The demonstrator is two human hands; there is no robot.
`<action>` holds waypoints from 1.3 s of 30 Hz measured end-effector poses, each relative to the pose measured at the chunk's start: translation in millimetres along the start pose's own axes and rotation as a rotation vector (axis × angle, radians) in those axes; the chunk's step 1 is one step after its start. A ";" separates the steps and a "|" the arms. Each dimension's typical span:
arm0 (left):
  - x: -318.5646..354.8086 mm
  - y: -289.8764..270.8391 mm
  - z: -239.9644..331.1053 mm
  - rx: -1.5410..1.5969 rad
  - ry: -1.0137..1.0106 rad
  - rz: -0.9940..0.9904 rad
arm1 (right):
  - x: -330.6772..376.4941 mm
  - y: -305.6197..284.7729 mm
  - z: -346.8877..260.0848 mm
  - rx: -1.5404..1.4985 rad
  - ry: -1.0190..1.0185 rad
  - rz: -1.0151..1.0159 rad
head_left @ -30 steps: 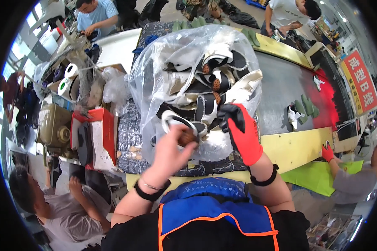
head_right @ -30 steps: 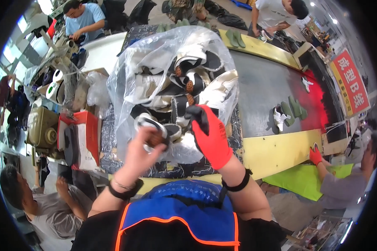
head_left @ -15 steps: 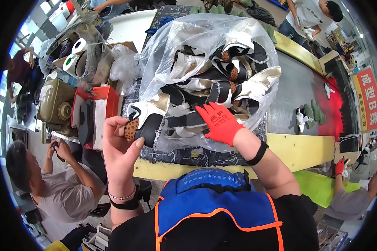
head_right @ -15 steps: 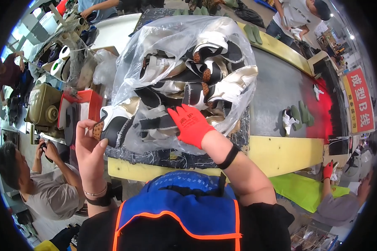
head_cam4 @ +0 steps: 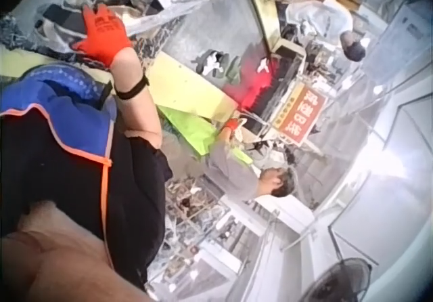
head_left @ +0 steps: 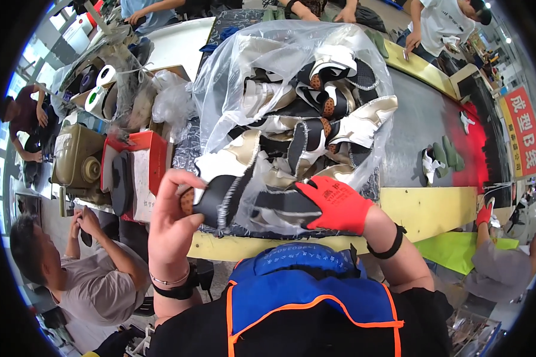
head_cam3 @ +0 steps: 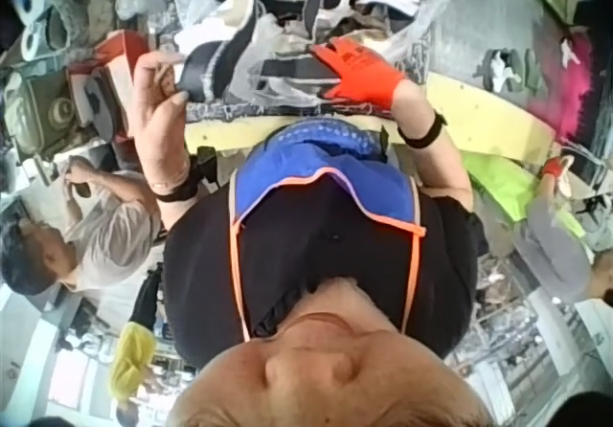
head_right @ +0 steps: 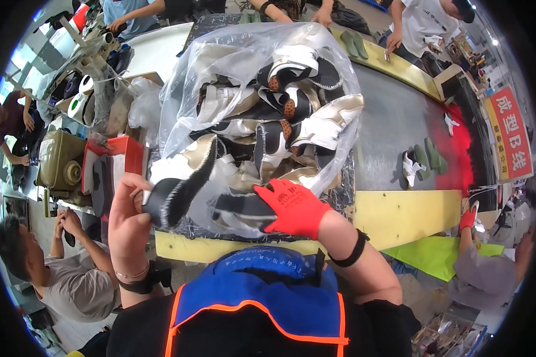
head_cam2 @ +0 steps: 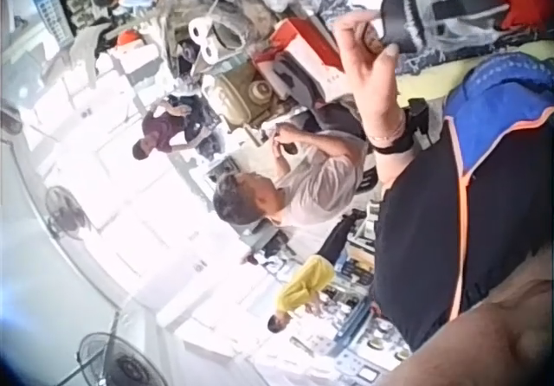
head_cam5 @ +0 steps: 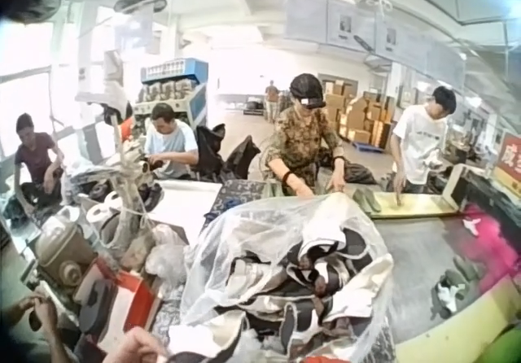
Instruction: Sorting and inspecting finished white and gold shoes from a plastic bag at a shoe factory workstation.
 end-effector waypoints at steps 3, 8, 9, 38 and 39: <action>-11.6 14.1 6.3 -0.523 0.029 -0.074 | -22.4 -16.0 -5.4 -0.125 0.049 -0.005; -5.3 -6.1 -23.6 -0.785 -0.190 -0.048 | -35.8 -53.2 -20.1 0.191 0.036 0.417; -3.4 -8.6 -22.8 -0.786 -0.192 -0.046 | -44.0 -53.2 -37.8 0.333 0.017 0.403; -27.0 7.3 4.1 -0.490 0.234 0.140 | -66.5 -5.9 -65.8 -0.339 -0.438 0.478; -25.8 7.6 5.2 -0.525 0.249 0.123 | -70.2 -6.2 -60.5 -0.491 -0.429 0.460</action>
Point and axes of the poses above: each hand's wrist, its own x-axis away from the middle knuckle, its own y-axis out of the palm, z = x × y, the point moved 10 cm from there along -x, towards the middle knuckle, and after that the axes turned 11 degrees about -x, right-handed, at the moved point
